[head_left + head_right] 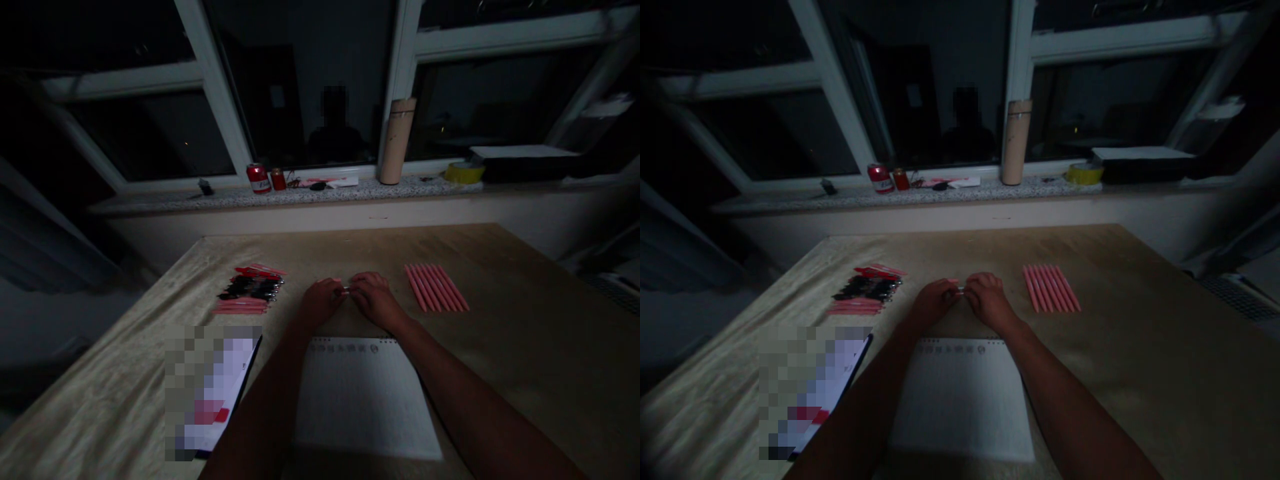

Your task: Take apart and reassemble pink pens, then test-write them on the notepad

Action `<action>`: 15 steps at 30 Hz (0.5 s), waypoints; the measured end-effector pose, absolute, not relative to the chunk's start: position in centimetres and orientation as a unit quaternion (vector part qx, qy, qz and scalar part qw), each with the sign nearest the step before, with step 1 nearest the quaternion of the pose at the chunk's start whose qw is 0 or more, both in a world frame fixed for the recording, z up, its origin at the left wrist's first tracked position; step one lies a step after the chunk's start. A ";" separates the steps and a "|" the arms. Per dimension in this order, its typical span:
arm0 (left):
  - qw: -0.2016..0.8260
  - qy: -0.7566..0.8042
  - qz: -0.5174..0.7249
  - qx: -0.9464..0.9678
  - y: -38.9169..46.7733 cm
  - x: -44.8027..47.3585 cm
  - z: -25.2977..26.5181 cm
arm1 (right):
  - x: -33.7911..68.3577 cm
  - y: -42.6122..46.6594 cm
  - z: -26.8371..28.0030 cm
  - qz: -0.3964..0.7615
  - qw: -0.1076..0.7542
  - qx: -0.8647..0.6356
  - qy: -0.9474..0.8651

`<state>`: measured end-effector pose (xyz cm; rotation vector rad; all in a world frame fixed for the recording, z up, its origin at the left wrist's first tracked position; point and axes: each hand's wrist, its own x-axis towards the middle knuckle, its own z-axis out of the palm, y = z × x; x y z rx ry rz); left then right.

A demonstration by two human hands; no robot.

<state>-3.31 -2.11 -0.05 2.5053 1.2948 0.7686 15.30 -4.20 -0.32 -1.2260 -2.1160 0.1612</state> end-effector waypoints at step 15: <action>0.108 0.440 0.267 0.851 -2.1 -3.3 0.0 | 15.3 -4.5 0.3 0.065 0.344 -0.473 -0.809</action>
